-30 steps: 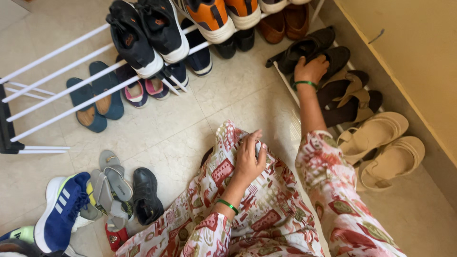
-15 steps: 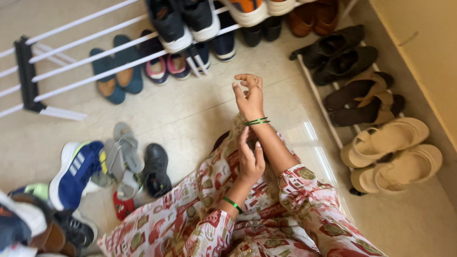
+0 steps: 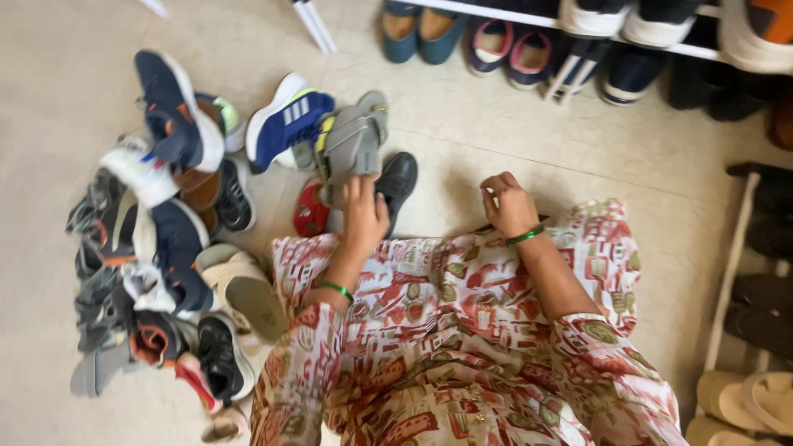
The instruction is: The person sits on the floor and organizes a large pile of shoes by picking them up one by one, pairing them, and placing them onto a nearby shoe rack. The task involves sorting through various types of footwear and arranging them neatly.
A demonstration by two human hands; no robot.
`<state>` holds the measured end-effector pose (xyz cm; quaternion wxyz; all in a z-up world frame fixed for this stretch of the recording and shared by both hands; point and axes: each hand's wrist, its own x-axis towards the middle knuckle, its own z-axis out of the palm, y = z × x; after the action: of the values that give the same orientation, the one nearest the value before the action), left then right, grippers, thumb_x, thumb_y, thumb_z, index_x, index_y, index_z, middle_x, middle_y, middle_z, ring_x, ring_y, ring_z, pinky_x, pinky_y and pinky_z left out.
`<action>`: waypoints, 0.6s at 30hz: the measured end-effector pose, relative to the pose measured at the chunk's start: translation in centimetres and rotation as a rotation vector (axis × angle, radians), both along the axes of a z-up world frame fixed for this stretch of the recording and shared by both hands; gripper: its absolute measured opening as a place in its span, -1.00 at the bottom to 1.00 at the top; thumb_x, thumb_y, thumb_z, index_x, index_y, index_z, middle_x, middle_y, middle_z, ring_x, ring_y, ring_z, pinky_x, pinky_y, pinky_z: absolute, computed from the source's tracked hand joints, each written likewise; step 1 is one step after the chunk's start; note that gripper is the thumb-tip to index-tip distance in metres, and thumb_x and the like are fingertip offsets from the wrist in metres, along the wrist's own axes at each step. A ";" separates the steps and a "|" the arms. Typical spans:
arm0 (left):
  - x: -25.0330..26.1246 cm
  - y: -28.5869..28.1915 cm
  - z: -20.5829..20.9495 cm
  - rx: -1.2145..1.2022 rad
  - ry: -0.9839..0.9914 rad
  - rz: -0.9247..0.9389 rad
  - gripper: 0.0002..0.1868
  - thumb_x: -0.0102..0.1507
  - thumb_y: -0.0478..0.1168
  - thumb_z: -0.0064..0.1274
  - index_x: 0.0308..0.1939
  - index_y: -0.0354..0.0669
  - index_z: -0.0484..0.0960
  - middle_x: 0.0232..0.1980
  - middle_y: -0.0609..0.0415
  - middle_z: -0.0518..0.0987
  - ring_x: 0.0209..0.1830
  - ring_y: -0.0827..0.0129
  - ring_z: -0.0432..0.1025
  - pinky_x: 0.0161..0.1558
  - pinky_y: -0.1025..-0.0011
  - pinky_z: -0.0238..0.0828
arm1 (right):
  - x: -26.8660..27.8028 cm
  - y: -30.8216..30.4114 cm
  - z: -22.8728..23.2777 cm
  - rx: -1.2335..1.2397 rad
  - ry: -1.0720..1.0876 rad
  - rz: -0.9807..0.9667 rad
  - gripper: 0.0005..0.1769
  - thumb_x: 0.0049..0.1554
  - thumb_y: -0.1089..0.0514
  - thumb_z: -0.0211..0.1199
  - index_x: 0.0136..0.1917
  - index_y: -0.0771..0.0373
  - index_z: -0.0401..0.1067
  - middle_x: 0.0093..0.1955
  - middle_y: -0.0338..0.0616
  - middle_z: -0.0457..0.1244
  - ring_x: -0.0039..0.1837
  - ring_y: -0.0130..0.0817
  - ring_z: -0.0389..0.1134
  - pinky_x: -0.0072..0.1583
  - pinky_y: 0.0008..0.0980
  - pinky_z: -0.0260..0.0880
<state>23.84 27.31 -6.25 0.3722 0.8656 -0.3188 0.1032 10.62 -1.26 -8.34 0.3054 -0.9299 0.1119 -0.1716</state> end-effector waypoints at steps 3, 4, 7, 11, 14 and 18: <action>3.4 2.4 -2.6 0.134 0.112 0.366 -0.47 0.04 -0.38 0.08 0.11 -0.34 0.45 0.07 -0.39 0.41 0.10 -0.38 0.28 0.14 -0.16 0.19 | 0.2 0.6 -0.2 -0.080 0.083 0.058 -0.90 0.22 0.15 0.21 -0.02 0.15 0.51 -0.04 0.02 0.34 -0.11 0.11 0.40 -0.07 0.01 0.42; 4.0 2.6 -3.4 0.115 0.127 0.405 -0.50 0.02 -0.38 0.09 0.06 -0.31 0.46 0.04 -0.37 0.43 0.07 -0.36 0.31 0.11 -0.15 0.22 | 0.3 0.8 -0.4 -0.082 0.109 0.061 -0.89 0.21 0.14 0.21 -0.02 0.15 0.51 -0.04 0.02 0.34 -0.11 0.12 0.40 -0.07 0.02 0.42; 4.3 1.1 -5.4 0.016 0.127 0.443 -0.62 0.01 -0.36 0.11 -0.09 -0.21 0.47 -0.06 -0.27 0.51 -0.01 -0.26 0.42 0.06 -0.07 0.34 | 0.7 1.1 -1.0 -0.108 0.168 0.077 -0.88 0.21 0.14 0.20 -0.01 0.16 0.51 -0.03 0.03 0.35 -0.11 0.13 0.40 -0.07 0.04 0.42; 1.9 -1.6 -6.6 0.083 0.127 0.328 -0.66 0.11 -0.33 0.10 -0.04 -0.22 0.47 -0.17 -0.19 0.57 -0.11 -0.17 0.50 -0.03 0.03 0.43 | 0.5 0.8 -1.8 -0.143 0.170 0.127 -0.88 0.21 0.14 0.21 0.00 0.16 0.51 -0.04 0.03 0.35 -0.08 0.13 0.40 -0.06 0.03 0.42; 1.0 -2.5 -7.0 0.279 0.022 0.258 -0.60 0.13 -0.33 0.07 0.07 -0.25 0.47 -0.10 -0.17 0.56 -0.09 -0.08 0.51 -0.04 0.08 0.45 | 0.4 0.7 -2.1 -0.133 0.154 0.123 -0.87 0.22 0.13 0.21 0.01 0.16 0.51 -0.05 0.02 0.35 -0.07 0.09 0.41 -0.04 0.00 0.44; 1.2 -2.9 -8.5 0.501 -0.099 0.308 -0.62 0.22 -0.29 0.01 0.13 -0.17 0.45 0.03 -0.08 0.55 0.00 0.10 0.54 -0.03 0.19 0.51 | 0.5 0.6 -2.4 -0.149 0.188 0.138 -0.87 0.22 0.13 0.22 0.02 0.14 0.51 -0.05 0.01 0.35 -0.08 0.05 0.42 -0.05 -0.03 0.44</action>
<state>25.07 24.40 -14.72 0.1112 0.9625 -0.2171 0.1185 11.16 -0.68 -10.73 0.2348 -0.9675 0.0627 -0.0700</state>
